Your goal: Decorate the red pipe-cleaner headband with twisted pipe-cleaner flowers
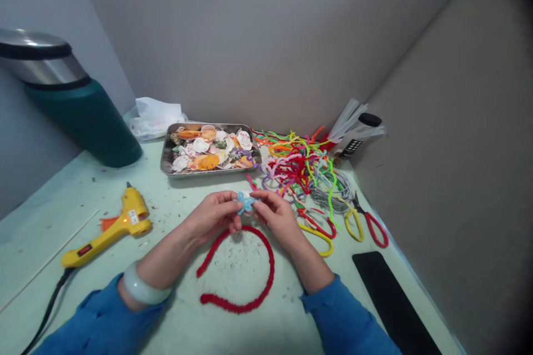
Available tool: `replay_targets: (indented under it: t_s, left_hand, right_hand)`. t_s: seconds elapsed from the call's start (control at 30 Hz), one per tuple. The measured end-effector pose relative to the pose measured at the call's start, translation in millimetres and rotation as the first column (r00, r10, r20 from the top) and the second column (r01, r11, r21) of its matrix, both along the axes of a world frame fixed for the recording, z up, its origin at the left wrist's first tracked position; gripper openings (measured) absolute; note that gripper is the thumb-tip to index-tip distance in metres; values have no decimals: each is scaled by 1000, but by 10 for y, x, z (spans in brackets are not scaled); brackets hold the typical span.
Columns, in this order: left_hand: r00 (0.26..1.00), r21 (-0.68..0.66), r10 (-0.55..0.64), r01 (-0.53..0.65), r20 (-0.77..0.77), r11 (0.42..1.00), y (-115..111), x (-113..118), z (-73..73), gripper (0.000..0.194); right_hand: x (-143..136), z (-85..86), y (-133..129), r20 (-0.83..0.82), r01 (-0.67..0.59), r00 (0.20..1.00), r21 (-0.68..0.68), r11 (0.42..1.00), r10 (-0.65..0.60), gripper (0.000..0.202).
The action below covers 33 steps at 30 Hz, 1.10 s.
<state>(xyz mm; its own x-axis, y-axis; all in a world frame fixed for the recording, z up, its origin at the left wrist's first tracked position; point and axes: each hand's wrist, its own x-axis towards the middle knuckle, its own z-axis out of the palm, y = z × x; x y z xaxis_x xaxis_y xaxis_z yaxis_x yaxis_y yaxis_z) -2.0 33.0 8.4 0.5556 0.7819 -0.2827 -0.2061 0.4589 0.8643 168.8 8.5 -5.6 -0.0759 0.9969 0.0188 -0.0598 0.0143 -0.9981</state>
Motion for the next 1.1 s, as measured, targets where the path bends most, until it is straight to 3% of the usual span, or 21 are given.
replay_targets:
  t_s: [0.17,0.47,0.67,0.9,1.1]
  left_hand:
    - [999,2,-39,39,-26,999,-11,-7,-2,17]
    - [988,-10,-118,117,-100,993,-25,-8,14,15]
    - [964,14,-149,156,-219,988,-47,33,55,15]
    - [960,24,-94,104,-263,994,-43,56,1,11]
    - [979,-8,-67,67,-195,998,-32,40,-54,14]
  right_hand:
    - [56,-30,12,68,-56,996,-11,998,56,13]
    - [167,44,4,493,-121,870,242,963,-15,8]
    - [142,135,-31,572,-158,819,299,941,-44,11]
    - [90,163,-101,682,-239,710,468,851,-176,13]
    - [68,128,-97,607,-195,772,510,838,-190,14]
